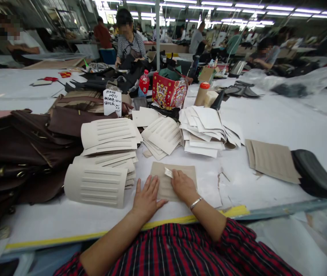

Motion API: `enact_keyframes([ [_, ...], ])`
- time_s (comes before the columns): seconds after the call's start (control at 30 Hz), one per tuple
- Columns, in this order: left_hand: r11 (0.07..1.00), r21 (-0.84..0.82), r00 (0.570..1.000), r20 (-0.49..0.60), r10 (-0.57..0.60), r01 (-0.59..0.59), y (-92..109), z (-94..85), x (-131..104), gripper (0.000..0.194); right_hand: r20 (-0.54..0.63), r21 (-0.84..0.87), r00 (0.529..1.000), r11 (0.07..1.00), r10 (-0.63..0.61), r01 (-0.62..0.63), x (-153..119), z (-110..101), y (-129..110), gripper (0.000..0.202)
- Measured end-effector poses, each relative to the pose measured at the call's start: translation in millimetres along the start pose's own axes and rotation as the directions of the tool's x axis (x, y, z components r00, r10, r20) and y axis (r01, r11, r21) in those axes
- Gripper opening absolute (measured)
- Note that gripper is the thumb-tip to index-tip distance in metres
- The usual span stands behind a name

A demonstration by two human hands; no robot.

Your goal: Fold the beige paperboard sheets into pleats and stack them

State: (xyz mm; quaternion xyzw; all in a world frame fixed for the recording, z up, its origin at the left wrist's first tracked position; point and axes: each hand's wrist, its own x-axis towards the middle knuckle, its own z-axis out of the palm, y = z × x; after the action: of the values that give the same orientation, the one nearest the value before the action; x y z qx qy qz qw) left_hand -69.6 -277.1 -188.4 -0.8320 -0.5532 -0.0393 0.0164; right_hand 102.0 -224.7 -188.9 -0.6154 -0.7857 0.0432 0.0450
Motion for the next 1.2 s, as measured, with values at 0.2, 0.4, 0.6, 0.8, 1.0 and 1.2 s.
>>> enact_keyframes([
  [0.2, 0.998, -0.002, 0.997, 0.035, 0.065, -0.065, 1, 2.3, 18, 0.076, 0.024, -0.014, 0.998, 0.999, 0.049, -0.049, -2, 0, -8, 0.023],
  [0.4, 0.996, -0.039, 0.994, 0.073, 0.078, -0.076, 4, 7.7, 11, 0.068, -0.025, 0.353, 0.994, 0.931, 0.106, -0.09, 2, -9, 17, 0.017],
  [0.6, 0.989, -0.104, 0.991, 0.073, 0.111, -0.103, -4, -1.7, 28, 0.065, -0.17, 0.965, 0.767, 0.261, 0.619, 0.004, -1, -44, 88, 0.026],
  [0.8, 0.975, -0.144, 0.985, -0.047, 0.165, -0.17, 6, 13.8, 72, 0.074, -0.154, 0.981, 0.694, 0.028, 0.703, 0.19, 35, -40, 78, 0.039],
  [1.0, 0.981, -0.122, 0.989, -0.011, 0.15, -0.15, 8, 24.6, 72, 0.072, -0.185, 0.973, 0.757, 0.225, 0.626, 0.052, 52, -21, 61, 0.044],
  [1.2, 0.982, -0.15, 0.993, -0.023, 0.115, -0.117, 12, 23.2, 75, 0.064, -0.135, 0.98, 0.788, 0.196, 0.601, 0.019, -31, -10, 32, 0.039],
])
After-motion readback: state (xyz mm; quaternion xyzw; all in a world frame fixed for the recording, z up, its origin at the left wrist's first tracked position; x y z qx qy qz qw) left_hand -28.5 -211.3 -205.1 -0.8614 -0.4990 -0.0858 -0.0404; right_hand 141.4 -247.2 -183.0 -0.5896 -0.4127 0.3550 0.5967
